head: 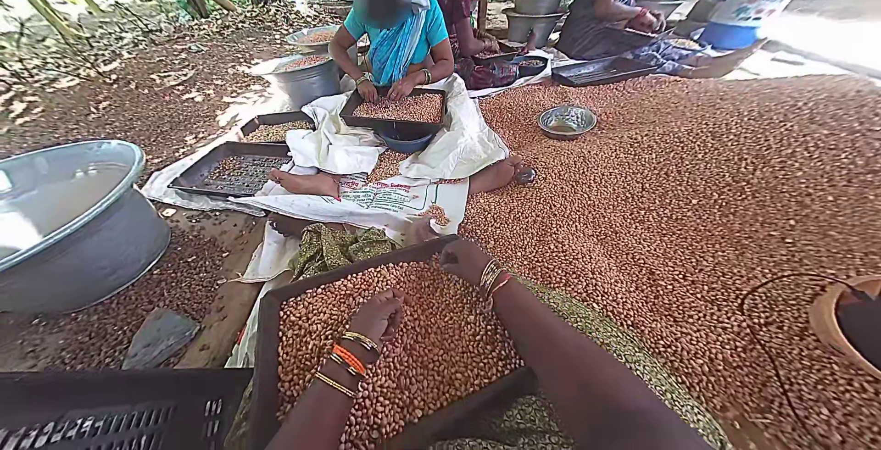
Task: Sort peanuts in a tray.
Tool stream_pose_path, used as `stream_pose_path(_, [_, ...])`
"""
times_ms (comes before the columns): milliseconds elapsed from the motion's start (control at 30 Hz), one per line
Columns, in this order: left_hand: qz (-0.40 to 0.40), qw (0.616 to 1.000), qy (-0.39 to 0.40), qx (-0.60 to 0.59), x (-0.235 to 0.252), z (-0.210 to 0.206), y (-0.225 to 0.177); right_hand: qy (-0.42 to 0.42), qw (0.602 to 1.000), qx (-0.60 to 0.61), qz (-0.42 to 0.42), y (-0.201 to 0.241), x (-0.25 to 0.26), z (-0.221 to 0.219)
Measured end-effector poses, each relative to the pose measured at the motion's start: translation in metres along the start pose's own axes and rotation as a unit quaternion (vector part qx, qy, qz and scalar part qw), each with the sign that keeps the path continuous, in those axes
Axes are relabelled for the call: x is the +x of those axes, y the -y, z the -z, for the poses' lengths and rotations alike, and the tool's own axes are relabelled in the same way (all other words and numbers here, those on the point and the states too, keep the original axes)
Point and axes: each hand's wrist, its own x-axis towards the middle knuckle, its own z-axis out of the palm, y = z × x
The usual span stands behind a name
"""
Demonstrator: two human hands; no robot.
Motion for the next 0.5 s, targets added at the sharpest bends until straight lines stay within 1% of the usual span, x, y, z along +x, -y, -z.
stream_pose_path(67, [0.005, 1.000, 0.004, 0.000, -0.001, -0.001, 0.000, 0.016, 0.999, -0.024, 0.013, 0.006, 0.001, -0.004])
stream_pose_path(167, [0.005, 1.000, 0.003, 0.009, 0.000, -0.001, -0.002, 0.022, 0.996, -0.087, -0.014, 0.008, 0.003, -0.012])
stream_pose_path(233, [0.002, 1.000, 0.003, 0.010, 0.001, -0.001, -0.001, 0.013, 0.996, -0.088, -0.025, 0.006, 0.003, -0.015])
stream_pose_path(300, [0.001, 1.000, 0.004, 0.013, 0.003, 0.000, 0.000, 0.028, 0.996, -0.080, -0.013, 0.010, -0.001, -0.010])
stream_pose_path(367, [0.001, 1.000, 0.007, 0.016, 0.002, 0.001, 0.001, 0.099, 0.990, -0.096, 0.027, 0.017, -0.009, -0.004])
stream_pose_path(433, [0.005, 1.000, 0.008, 0.020, 0.002, 0.000, 0.001, 0.195, 0.969, -0.145, 0.051, 0.021, -0.013, -0.004])
stream_pose_path(467, [0.007, 1.000, 0.007, 0.019, 0.002, -0.001, 0.000, 0.209, 0.963, -0.165, 0.033, 0.021, -0.014, -0.008])
stream_pose_path(500, [0.008, 1.000, 0.006, 0.019, 0.002, -0.001, 0.000, 0.192, 0.967, -0.168, -0.001, 0.021, -0.015, -0.012])
